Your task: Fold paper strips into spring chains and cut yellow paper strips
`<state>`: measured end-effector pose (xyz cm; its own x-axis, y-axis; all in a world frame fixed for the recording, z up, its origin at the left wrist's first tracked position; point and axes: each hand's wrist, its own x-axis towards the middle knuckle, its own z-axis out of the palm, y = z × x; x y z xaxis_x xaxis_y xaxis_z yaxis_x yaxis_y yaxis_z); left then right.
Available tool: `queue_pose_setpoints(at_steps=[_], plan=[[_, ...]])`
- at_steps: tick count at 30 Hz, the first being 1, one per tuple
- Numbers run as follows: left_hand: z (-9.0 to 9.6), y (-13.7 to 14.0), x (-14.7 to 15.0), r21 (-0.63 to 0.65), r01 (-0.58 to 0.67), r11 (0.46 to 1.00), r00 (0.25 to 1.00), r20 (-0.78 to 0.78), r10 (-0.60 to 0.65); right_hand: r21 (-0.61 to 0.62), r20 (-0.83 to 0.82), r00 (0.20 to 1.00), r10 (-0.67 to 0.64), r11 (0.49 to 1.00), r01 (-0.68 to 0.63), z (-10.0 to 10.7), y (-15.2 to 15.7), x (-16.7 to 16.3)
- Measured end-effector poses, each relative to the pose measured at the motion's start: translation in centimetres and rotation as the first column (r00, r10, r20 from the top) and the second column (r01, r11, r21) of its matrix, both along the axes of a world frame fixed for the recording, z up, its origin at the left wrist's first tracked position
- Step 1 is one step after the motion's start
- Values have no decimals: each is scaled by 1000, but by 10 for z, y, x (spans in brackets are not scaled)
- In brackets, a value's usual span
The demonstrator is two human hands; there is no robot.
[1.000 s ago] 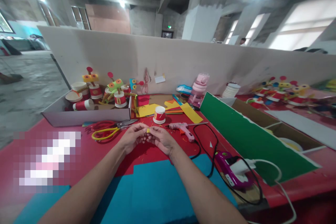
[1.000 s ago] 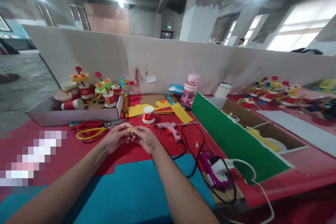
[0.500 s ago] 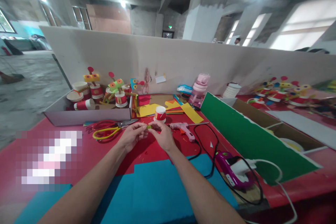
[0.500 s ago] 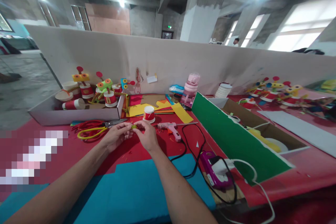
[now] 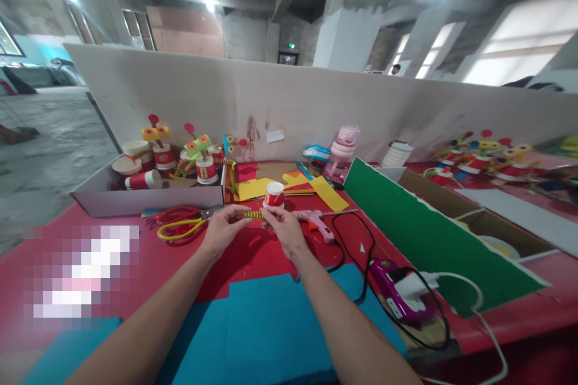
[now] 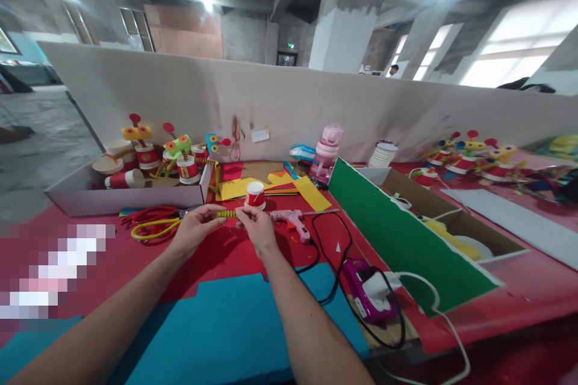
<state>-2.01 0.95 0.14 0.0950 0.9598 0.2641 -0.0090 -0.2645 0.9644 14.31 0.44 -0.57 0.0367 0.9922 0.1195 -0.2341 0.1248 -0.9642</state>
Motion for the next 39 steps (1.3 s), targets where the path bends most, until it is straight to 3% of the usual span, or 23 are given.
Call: queue_pose_setpoints(at_steps=[7,12,14,16,18,21,23,28,35,39], plan=[[6,3,-8,51,-80,995,997,13,79,-23,-40,997,-72,997,71,5,3,8],[4,1,-4,41,-10,999,1000,12,9,-199,-174,981,85,973,-119,1,0,3],[2,1,-3,45,12,999,1000,2,-12,-210,-178,970,166,957,-202,-2,-1,0],[1,1,-2,39,39,998,999,6,-39,-156,-151,970,189,965,-212,-4,-1,-2],[2,0,-3,-15,91,996,994,65,-90,-75,-84,987,135,987,-142,-6,0,-2],[4,-1,-3,-188,186,964,966,212,-145,61,70,997,25,998,-29,-7,2,-1],[5,-2,-2,-284,222,933,953,263,-147,142,153,988,9,989,-31,-8,2,-1],[3,0,-3,-286,240,928,948,273,-161,212,205,978,46,973,-90,-8,1,-2],[0,10,-13,-253,124,959,938,344,-31,75,-20,996,-83,994,85,4,2,3],[0,6,-9,-159,146,976,959,265,-100,-101,-130,987,95,989,-108,0,-1,-2]])
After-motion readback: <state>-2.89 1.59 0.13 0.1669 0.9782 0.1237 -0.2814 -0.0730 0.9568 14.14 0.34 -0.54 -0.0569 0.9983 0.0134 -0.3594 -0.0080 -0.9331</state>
